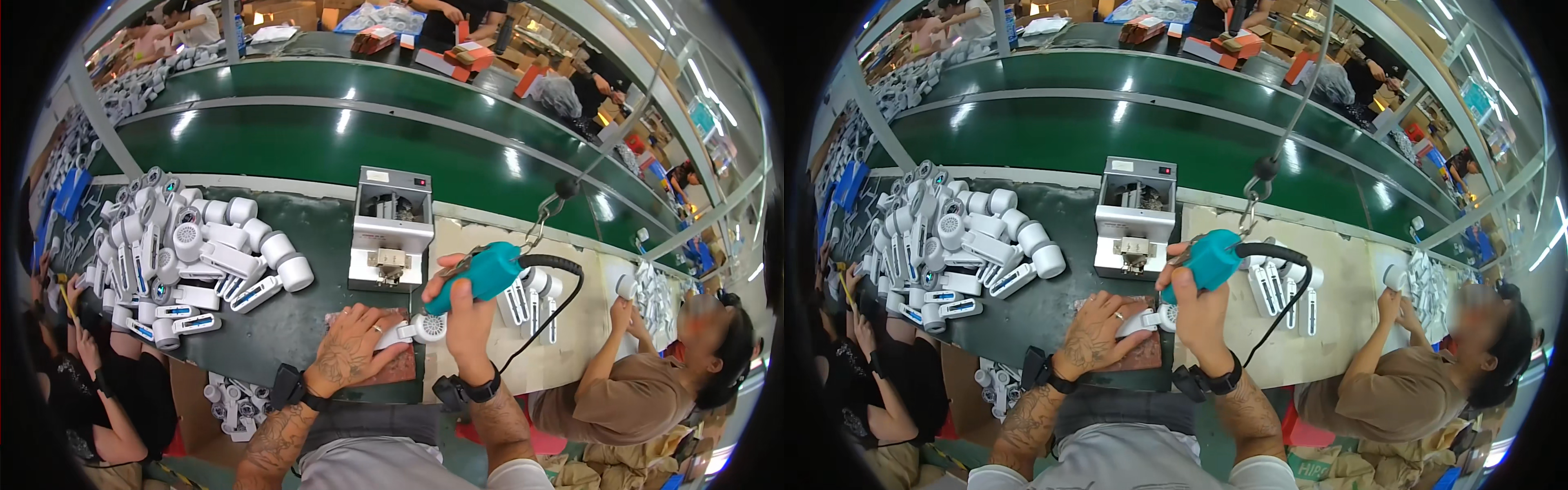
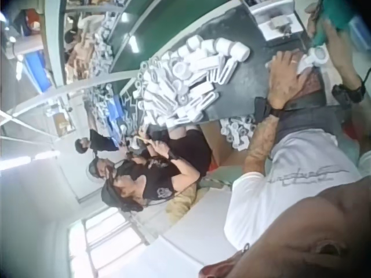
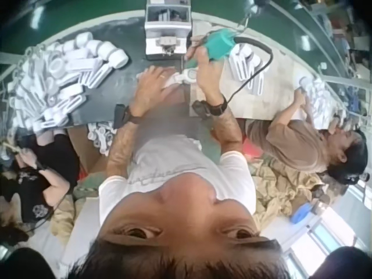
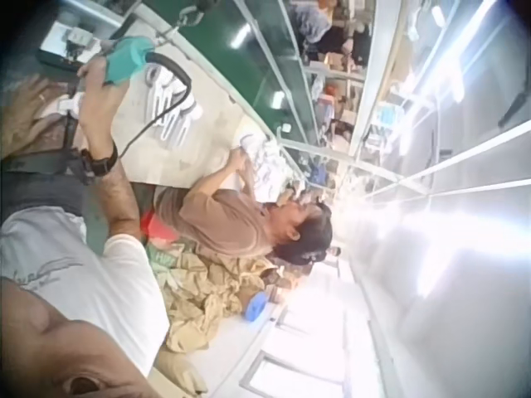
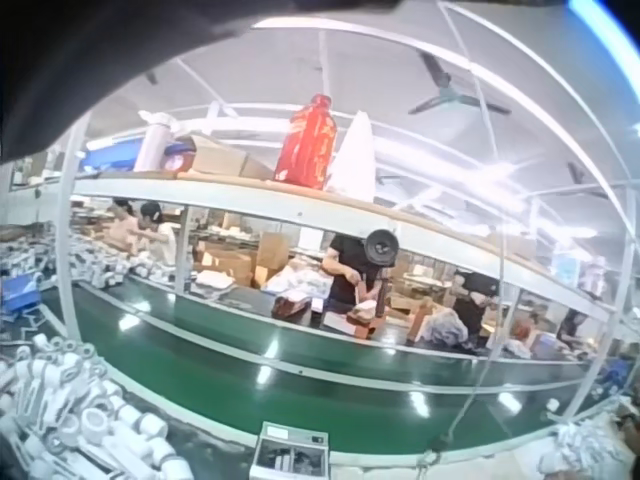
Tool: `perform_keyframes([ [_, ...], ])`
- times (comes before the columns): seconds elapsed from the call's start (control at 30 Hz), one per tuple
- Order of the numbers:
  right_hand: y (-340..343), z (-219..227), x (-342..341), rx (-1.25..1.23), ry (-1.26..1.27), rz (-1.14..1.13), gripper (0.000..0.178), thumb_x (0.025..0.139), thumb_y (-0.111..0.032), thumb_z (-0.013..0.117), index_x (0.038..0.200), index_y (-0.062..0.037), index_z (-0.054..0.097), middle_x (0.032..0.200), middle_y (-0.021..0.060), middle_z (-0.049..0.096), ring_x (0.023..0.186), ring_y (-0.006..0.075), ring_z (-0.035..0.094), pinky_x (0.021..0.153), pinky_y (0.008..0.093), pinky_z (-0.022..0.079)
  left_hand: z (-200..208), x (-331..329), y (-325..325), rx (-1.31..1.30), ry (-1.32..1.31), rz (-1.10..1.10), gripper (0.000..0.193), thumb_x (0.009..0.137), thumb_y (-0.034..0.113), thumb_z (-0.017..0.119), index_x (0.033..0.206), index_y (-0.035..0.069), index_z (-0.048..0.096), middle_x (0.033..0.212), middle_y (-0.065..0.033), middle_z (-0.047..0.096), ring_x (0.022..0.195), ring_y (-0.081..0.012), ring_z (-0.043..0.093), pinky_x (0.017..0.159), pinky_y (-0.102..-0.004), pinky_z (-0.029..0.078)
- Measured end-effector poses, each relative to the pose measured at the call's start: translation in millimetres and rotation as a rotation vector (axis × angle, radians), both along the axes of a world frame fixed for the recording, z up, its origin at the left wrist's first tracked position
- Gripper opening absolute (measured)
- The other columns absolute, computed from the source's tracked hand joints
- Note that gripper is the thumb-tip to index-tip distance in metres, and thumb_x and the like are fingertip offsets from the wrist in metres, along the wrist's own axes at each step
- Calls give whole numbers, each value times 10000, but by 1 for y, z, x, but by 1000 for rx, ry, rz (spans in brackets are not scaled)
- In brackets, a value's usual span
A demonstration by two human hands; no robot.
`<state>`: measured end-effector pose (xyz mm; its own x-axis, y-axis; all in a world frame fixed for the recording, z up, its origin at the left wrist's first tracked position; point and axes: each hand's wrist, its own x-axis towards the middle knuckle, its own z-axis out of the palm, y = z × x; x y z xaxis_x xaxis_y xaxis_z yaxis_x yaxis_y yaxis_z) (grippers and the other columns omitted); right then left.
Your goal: Assembling white plastic electronic components on a production line using an electric screwdriver.
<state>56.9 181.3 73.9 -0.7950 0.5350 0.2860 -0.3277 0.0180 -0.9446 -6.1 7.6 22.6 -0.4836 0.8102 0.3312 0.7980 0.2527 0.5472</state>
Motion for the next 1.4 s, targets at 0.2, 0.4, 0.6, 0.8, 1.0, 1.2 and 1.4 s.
perform_keyframes([
  [0.2,-4,-10,-5,-102,87,-103,406,977,-371,576,1094,17,567,722,40,574,630,125,552,547,270,442,-2,0,-2,0,2,-9,457,868,347,672,1232,77,612,1157,-65,605,970,-269,540,873,-402,446],
  [0.4,-12,-8,-23,-17,139,-63,582,904,-589,613,969,-21,498,691,54,514,598,161,521,550,290,443,-11,4,-6,70,5,34,451,882,328,650,1250,71,604,1134,-83,605,970,-270,540,875,-420,442],
  [0.6,-22,-7,-68,38,198,-10,571,908,-531,649,1032,13,526,716,53,534,627,162,546,586,289,458,-15,-3,-9,56,22,33,472,895,365,621,1267,76,589,1047,-84,577,1007,-267,519,916,-419,414],
  [0.8,-24,-25,-84,109,209,32,463,950,-440,638,993,6,521,705,56,535,618,163,542,578,291,457,-19,-1,-12,46,36,10,456,886,340,616,1257,78,582,1053,-94,566,1023,-276,510,925,-416,407],
  [1.0,-25,-23,-71,28,157,74,421,955,-396,642,1002,9,536,722,57,551,627,154,546,582,287,456,-23,3,-10,71,56,16,451,878,341,620,1242,77,591,1043,-100,564,1026,-282,507,922,-420,408],
  [1.2,-29,1,-24,-35,117,58,568,894,-488,690,1065,35,547,727,54,567,638,144,554,588,281,448,-19,0,-10,62,54,45,409,897,328,607,1226,85,609,1041,-91,573,1012,-275,513,919,-427,408],
  [1.4,-24,-12,10,2,41,49,693,848,-569,705,1097,57,545,702,55,569,627,155,555,587,295,440,-20,-1,-8,46,4,39,374,917,298,599,1229,94,615,1074,-65,581,1031,-259,511,916,-422,406],
])
